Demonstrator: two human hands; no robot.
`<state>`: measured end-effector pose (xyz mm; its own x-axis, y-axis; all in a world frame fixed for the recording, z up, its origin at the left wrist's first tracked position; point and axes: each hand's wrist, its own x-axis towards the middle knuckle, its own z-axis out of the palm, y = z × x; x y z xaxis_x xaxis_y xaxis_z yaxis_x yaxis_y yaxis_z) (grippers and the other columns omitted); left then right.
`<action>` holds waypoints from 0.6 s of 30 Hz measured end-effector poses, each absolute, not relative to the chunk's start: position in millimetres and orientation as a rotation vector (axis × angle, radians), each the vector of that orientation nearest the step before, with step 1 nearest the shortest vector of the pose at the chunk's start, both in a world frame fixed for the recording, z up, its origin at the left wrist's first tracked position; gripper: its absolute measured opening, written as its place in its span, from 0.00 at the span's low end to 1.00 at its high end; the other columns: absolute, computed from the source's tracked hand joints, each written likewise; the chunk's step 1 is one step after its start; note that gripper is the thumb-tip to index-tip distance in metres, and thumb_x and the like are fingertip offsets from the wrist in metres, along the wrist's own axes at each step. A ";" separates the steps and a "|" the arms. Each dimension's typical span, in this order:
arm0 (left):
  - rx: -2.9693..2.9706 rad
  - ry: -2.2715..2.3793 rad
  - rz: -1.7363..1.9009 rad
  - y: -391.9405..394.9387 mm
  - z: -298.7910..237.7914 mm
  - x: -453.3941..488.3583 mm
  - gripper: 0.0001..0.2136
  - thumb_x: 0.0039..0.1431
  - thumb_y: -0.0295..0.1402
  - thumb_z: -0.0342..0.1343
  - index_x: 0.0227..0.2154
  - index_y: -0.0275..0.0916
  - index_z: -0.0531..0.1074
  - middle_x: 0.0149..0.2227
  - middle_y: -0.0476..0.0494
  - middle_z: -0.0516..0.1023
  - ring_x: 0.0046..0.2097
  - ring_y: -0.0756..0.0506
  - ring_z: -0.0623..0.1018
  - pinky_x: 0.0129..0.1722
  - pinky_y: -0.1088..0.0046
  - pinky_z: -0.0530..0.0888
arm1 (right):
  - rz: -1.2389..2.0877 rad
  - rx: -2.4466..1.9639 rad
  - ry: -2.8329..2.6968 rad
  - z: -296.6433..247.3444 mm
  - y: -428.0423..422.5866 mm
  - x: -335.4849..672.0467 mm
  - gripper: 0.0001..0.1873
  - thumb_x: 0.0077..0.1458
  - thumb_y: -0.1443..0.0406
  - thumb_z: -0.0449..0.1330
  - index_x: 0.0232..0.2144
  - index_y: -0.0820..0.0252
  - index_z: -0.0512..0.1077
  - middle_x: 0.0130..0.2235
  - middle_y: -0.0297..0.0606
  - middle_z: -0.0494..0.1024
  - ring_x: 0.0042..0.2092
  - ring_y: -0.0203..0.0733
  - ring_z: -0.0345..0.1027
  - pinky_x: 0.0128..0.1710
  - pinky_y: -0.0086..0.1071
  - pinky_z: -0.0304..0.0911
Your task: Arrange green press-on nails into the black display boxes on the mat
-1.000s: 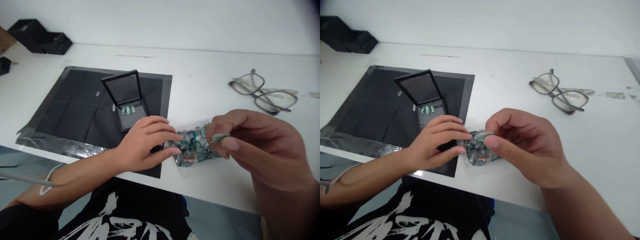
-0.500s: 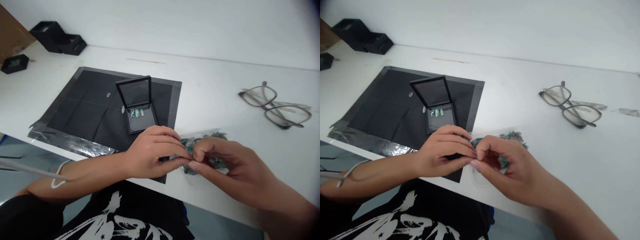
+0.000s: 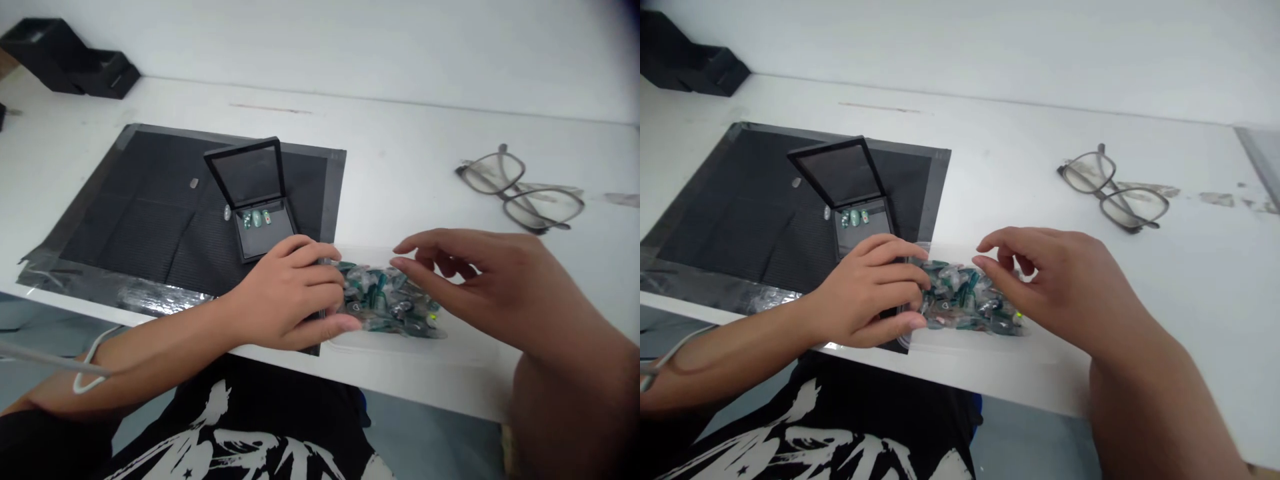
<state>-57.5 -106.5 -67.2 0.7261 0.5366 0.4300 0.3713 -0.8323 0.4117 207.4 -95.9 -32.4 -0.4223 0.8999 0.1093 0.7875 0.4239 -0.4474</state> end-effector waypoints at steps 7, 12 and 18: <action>2.719 0.673 0.816 -104.3 -66.0 -58.2 0.12 0.66 0.38 0.56 0.29 0.39 0.78 0.35 0.53 0.84 0.52 0.40 0.78 0.54 0.63 0.67 | 0.323 -1.353 -2.509 -31.5 -101.2 212.5 0.13 0.62 0.53 0.59 0.35 0.51 0.79 0.19 0.30 0.69 0.20 0.35 0.59 0.22 0.33 0.51; 2.708 0.667 0.786 -105.3 -67.6 -56.5 0.11 0.67 0.38 0.54 0.36 0.39 0.80 0.38 0.50 0.84 0.52 0.41 0.78 0.53 0.64 0.69 | 0.377 -1.270 -2.590 -36.6 -103.2 206.2 0.11 0.63 0.57 0.58 0.40 0.49 0.81 0.24 0.32 0.77 0.23 0.37 0.66 0.23 0.33 0.54; 2.731 0.635 0.645 -107.9 -67.3 -54.4 0.14 0.69 0.39 0.51 0.36 0.40 0.80 0.41 0.49 0.83 0.54 0.41 0.76 0.51 0.63 0.69 | 0.563 -1.207 -2.756 -47.5 -99.6 195.3 0.11 0.64 0.62 0.56 0.42 0.44 0.79 0.33 0.27 0.83 0.30 0.38 0.73 0.27 0.32 0.58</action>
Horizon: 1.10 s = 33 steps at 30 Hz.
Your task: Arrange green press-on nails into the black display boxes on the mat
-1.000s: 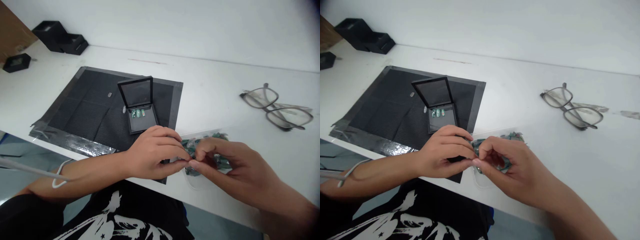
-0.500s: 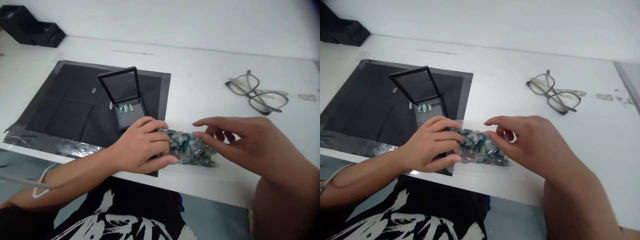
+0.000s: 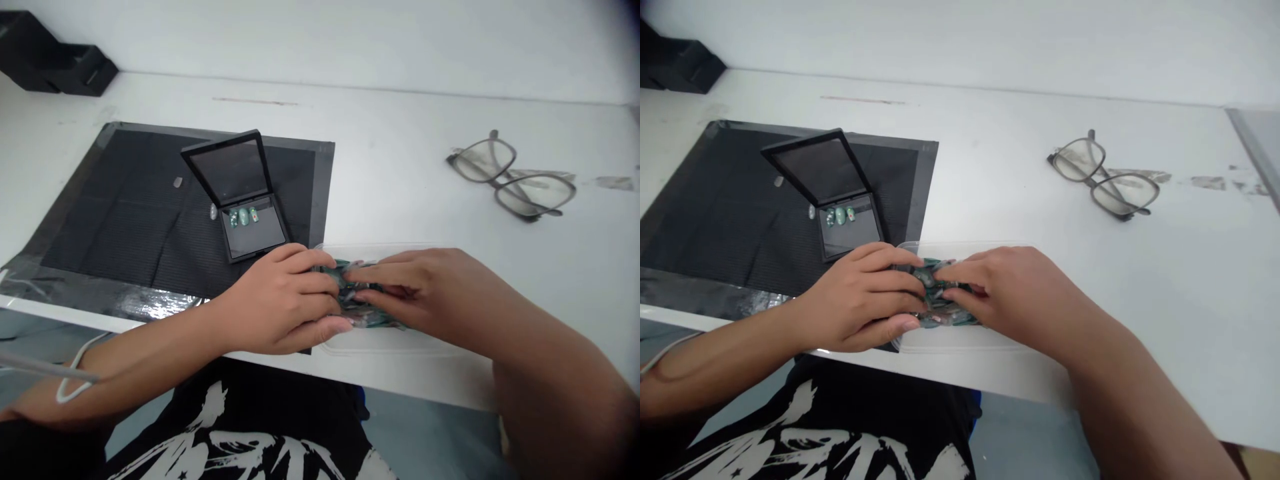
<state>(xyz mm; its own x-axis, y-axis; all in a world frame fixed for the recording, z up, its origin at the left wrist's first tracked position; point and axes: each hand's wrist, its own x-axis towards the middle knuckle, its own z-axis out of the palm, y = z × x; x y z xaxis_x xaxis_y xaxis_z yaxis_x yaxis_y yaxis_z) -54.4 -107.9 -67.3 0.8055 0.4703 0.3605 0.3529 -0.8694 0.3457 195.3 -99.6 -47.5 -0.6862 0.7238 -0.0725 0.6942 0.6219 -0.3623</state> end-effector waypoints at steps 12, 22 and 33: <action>2.765 0.653 0.679 -107.3 -65.8 -55.0 0.17 0.69 0.40 0.52 0.27 0.39 0.79 0.35 0.50 0.83 0.49 0.42 0.78 0.47 0.64 0.68 | 0.526 -1.436 -2.751 -43.2 -100.2 201.3 0.05 0.56 0.62 0.59 0.37 0.50 0.74 0.20 0.25 0.69 0.20 0.35 0.60 0.21 0.31 0.50; 2.636 0.457 0.745 -103.8 -62.3 -61.8 0.15 0.61 0.48 0.60 0.29 0.41 0.75 0.35 0.51 0.84 0.51 0.43 0.78 0.55 0.64 0.65 | 0.553 -1.374 -2.704 -43.1 -97.8 202.5 0.11 0.62 0.54 0.57 0.41 0.50 0.75 0.22 0.27 0.72 0.21 0.34 0.63 0.22 0.29 0.51; 2.373 0.384 0.600 -101.9 -54.3 -70.6 0.06 0.57 0.40 0.67 0.34 0.45 0.79 0.37 0.54 0.85 0.54 0.46 0.78 0.60 0.65 0.67 | 0.510 -1.310 -2.759 -46.8 -101.0 202.1 0.14 0.62 0.62 0.55 0.45 0.42 0.78 0.29 0.28 0.80 0.26 0.38 0.69 0.24 0.32 0.56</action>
<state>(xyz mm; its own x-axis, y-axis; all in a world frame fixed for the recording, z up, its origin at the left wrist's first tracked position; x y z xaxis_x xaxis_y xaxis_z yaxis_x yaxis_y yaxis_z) -70.6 -101.9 -54.3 0.8522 0.4147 0.3191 0.1163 -0.7447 0.6571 202.1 -101.0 -46.8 -0.6413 0.7609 -0.0989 0.7459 0.5881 -0.3126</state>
